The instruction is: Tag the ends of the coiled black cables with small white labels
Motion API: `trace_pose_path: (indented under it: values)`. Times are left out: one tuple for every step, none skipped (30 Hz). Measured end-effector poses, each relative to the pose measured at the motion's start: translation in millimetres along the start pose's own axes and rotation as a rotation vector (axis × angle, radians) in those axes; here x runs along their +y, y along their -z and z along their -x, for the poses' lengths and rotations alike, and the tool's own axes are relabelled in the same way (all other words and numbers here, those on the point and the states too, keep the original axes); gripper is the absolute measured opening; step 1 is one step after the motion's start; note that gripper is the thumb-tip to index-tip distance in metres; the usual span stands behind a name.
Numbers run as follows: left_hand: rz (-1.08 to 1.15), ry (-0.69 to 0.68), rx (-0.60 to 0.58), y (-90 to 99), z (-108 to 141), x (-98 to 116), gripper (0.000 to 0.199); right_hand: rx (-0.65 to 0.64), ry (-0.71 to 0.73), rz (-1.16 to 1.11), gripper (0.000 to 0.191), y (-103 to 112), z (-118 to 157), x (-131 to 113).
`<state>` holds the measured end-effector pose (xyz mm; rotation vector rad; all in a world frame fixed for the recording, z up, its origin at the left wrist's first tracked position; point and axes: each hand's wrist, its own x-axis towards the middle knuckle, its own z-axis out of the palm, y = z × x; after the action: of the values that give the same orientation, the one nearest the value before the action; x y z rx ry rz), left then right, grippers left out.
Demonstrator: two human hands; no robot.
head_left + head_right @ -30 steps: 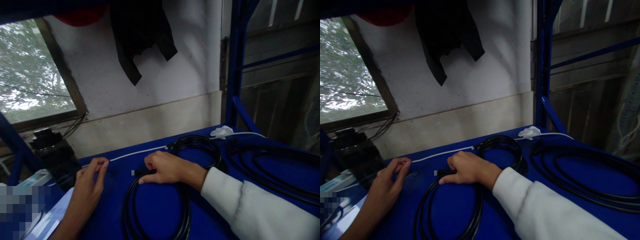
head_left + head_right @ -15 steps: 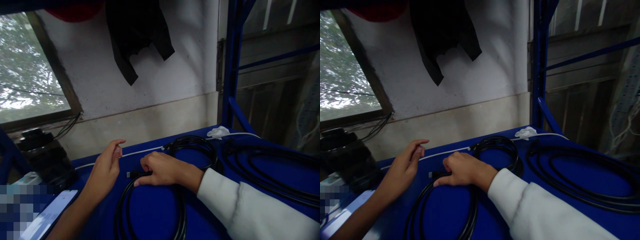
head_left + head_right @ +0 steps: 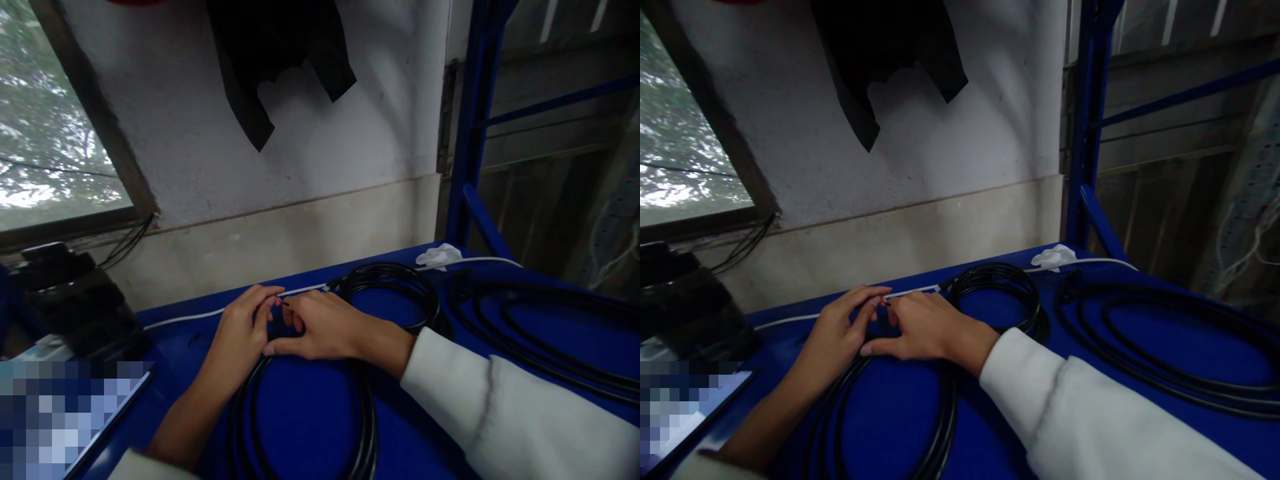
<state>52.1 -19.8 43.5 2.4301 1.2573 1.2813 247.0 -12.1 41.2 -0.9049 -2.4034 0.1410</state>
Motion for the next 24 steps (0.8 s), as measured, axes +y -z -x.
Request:
trace_pose_path:
  values:
    - [0.009, 0.003, -0.005, 0.0, -0.2, 1.5, 0.028, 0.024, -0.010, -0.010, 0.048, -0.3, -0.1, 0.1]
    - [0.021, 0.006, -0.007, -0.3, -0.6, 2.8, 0.026, 0.044, -0.020, -0.018, 0.045, -0.5, -0.2, 0.2]
    - [0.032, 0.008, -0.003, -0.7, -1.0, 3.7, 0.024, 0.060, -0.025, -0.030, 0.040, -0.5, -0.3, 0.3]
    - [0.044, 0.008, 0.004, -1.1, -1.3, 4.2, 0.023, 0.069, -0.022, -0.047, 0.034, -0.3, -0.4, 0.3]
    - [0.058, 0.010, 0.012, -1.3, -1.4, 4.2, 0.021, 0.077, -0.016, -0.070, 0.028, 0.0, -0.5, 0.1]
    - [0.076, 0.017, 0.020, -1.4, -1.3, 3.8, 0.020, 0.086, -0.008, -0.094, 0.023, 0.5, -0.6, -0.3]
    - [0.096, 0.027, 0.022, -1.2, -0.9, 3.2, 0.020, 0.098, 0.000, -0.115, 0.019, 1.0, -0.6, -0.7]
    - [0.114, 0.037, 0.021, -0.8, -0.3, 2.5, 0.020, 0.112, 0.006, -0.127, 0.017, 1.6, -0.6, -1.0]
    - [0.127, 0.046, 0.016, -0.3, 0.3, 2.1, 0.020, 0.128, 0.008, -0.129, 0.018, 2.1, -0.5, -1.3]
    - [0.131, 0.052, 0.011, 0.2, 0.9, 2.0, 0.021, 0.148, 0.006, -0.126, 0.020, 2.5, -0.5, -1.5]
    - [0.125, 0.055, 0.010, 0.6, 1.3, 2.4, 0.021, 0.168, 0.002, -0.121, 0.023, 2.8, -0.4, -1.6]
    - [0.112, 0.053, 0.010, 0.9, 1.5, 3.2, 0.022, 0.185, -0.002, -0.118, 0.026, 3.0, -0.4, -1.6]
    - [0.099, 0.049, 0.013, 1.0, 1.5, 4.4, 0.022, 0.202, -0.008, -0.115, 0.026, 3.1, -0.5, -1.6]
    - [0.087, 0.046, 0.014, 0.9, 1.3, 5.7, 0.022, 0.213, -0.015, -0.111, 0.026, 3.2, -0.6, -1.6]
    - [0.077, 0.045, 0.012, 0.8, 1.0, 7.0, 0.023, 0.221, -0.025, -0.106, 0.026, 3.2, -0.9, -1.7]
    - [0.066, 0.046, 0.012, 0.5, 0.7, 8.0, 0.023, 0.227, -0.038, -0.101, 0.026, 3.3, -1.2, -1.8]
    - [0.053, 0.049, 0.014, 0.3, 0.5, 8.8, 0.023, 0.236, -0.057, -0.095, 0.026, 3.3, -1.7, -2.1]
    - [0.038, 0.057, 0.018, 0.1, 0.5, 9.2, 0.023, 0.249, -0.081, -0.092, 0.026, 3.5, -2.2, -2.3]
    - [0.024, 0.066, 0.024, 0.1, 0.6, 9.2, 0.023, 0.268, -0.107, -0.092, 0.027, 3.8, -2.8, -2.3]
    - [0.015, 0.073, 0.029, 0.2, 0.8, 9.0, 0.023, 0.292, -0.134, -0.093, 0.028, 4.1, -3.4, -2.3]
    - [0.013, 0.075, 0.034, 0.4, 1.1, 8.5, 0.023, 0.319, -0.159, -0.096, 0.029, 4.6, -4.0, -2.2]
    - [0.013, 0.074, 0.038, 0.6, 1.4, 8.1, 0.022, 0.344, -0.181, -0.104, 0.030, 5.1, -4.7, -1.9]
    - [0.016, 0.071, 0.039, 0.9, 1.7, 7.7, 0.021, 0.367, -0.199, -0.119, 0.031, 5.7, -5.4, -1.7]
    - [0.019, 0.068, 0.042, 1.1, 1.8, 7.4, 0.020, 0.385, -0.212, -0.141, 0.032, 6.2, -6.0, -1.5]
